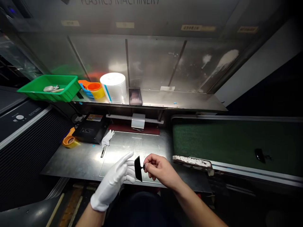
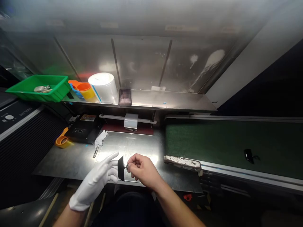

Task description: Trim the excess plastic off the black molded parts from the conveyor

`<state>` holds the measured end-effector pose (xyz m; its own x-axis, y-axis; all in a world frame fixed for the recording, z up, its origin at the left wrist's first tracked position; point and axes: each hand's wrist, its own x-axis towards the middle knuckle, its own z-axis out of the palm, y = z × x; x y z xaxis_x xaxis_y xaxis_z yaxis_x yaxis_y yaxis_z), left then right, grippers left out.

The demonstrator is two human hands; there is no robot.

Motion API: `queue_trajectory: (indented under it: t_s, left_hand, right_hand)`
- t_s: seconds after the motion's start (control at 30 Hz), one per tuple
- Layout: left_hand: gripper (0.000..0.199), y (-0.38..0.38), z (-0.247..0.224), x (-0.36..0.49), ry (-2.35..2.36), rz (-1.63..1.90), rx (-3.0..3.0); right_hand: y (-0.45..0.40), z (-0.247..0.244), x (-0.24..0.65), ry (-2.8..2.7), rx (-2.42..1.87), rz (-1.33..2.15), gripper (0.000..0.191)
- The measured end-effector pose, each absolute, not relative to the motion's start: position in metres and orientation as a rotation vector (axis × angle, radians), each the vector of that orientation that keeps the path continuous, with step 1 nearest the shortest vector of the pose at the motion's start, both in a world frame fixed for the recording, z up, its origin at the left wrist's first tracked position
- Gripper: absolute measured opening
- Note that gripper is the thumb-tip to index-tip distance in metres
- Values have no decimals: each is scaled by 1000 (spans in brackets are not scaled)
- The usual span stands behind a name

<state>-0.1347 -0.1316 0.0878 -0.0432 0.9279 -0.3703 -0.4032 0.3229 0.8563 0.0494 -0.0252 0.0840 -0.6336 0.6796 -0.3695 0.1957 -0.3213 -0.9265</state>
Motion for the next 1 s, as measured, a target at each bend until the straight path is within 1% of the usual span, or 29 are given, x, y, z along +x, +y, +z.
queue_trajectory:
  t_s: [0.03,0.13,0.2,0.27,0.47,0.57,0.7,1.0]
  left_hand:
    - [58,-131,89,-141,1068,1143,539]
    - [65,-126,88,-142,889,1030,417]
    - [71,-124,82,-132,783,1015,385]
    - [73,-124,75,-121,716,1049,352]
    - [50,-130,61,-96,793,1177,336]
    - [43,-133,56,-89,779,1221,371]
    - [41,-137,50,-83,720,1261,442]
    - [39,-141,43,-67,629,1334,414]
  right_hand:
    - [-24,87,51,-1656,-1121,2006,12]
    - [-24,90,54,-1768,-1093,1936,12]
    - [-27,90,55,-1738,-1070,1936,11]
    - [-30,88,57,-1667,-1055,1967,12]
    - [-41,82,64,-1468,-1115,2109,15]
    - [-44,78,70,-1465,-1113,2154,20]
    - [-45,69,78,-1467,-1054,2250,27]
    - [-48,48,88,-1168,-840,2432,32]
